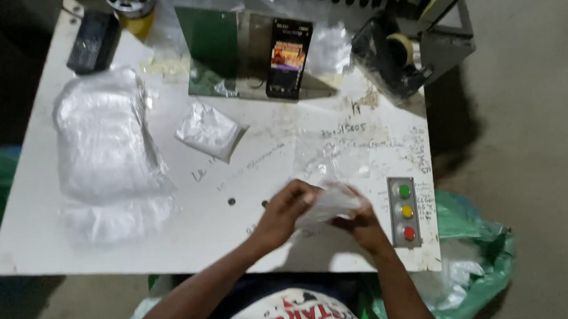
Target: Manually packaging small white items into individual plastic bags at a factory workstation.
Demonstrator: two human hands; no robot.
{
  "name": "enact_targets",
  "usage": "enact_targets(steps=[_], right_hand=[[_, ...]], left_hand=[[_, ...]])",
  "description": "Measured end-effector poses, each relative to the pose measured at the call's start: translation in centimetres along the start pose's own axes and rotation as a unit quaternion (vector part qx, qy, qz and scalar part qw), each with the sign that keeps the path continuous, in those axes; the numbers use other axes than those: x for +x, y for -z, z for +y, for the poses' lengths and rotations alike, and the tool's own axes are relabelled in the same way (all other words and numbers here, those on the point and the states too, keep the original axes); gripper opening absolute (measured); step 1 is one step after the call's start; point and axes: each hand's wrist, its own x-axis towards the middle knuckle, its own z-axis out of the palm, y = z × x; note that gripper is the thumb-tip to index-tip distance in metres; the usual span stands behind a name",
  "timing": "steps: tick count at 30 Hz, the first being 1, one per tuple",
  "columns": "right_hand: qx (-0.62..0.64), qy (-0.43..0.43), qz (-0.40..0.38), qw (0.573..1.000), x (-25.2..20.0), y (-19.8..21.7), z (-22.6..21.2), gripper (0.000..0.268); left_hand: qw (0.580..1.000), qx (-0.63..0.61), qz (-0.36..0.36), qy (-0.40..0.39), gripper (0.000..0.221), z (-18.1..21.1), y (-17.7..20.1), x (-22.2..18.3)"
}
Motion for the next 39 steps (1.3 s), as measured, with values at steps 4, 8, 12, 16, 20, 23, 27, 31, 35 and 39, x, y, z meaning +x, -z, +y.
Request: enact_targets(steps=[4,8,12,16,20,23,27,31,35,39], right_hand=[[0.072,-0.087,-0.068,0.991,-2.7,-2.0,-0.2,0.045],[-0.188,-0.012,0.087,0.978,-1.8,-3.1,-2.7,0.031],[-0.412,-0.016,-0.04,0.91,0.0,-5.6,-3.7,0.051],[-0.385,0.027,-0.102,0.917,0.3,-6.3,-5.9,0.015],[-0.339,-0.004,-0.131,0.931,-0.4,-5.5,-4.8,0.027],[-0.34,0.059,-0.127,0.93,-0.6,-5.4,-4.5,0.031],[-0.413,0.13,-0.138,0.891,-0.5,-5.1,-3.8,0.022],[-0.429,0.07,-0.139,0.89,-0.6,-5.8,-4.5,0.02],[-0.296,0.024,-0.262,0.918,-0.7,-5.2,-6.1,0.027],[-0.26,-0.133,-0.397,0.87,2.2,-1.3,-8.6,0.034]], left_hand=[[0.977,-0.107,0.139,0.125,0.028,3.0,0.9,-3.2],[0.925,0.291,0.241,0.041,0.041,1.2,2.3,-5.5],[0.832,0.531,0.13,-0.094,0.044,0.3,3.1,-3.7],[0.782,0.614,0.033,-0.105,0.02,-2.3,4.2,-2.7],[0.846,0.529,-0.008,-0.062,0.028,-0.5,4.8,-4.5],[0.858,0.508,-0.025,-0.078,0.028,-0.8,5.2,-4.7],[0.86,0.508,-0.005,-0.046,0.004,-1.0,4.4,-4.9],[0.849,0.524,0.021,-0.064,0.012,-0.5,4.7,-3.8],[0.919,0.306,-0.084,0.235,0.02,2.6,6.0,-3.1],[0.938,0.078,-0.017,0.336,0.019,3.9,5.6,-4.0]])
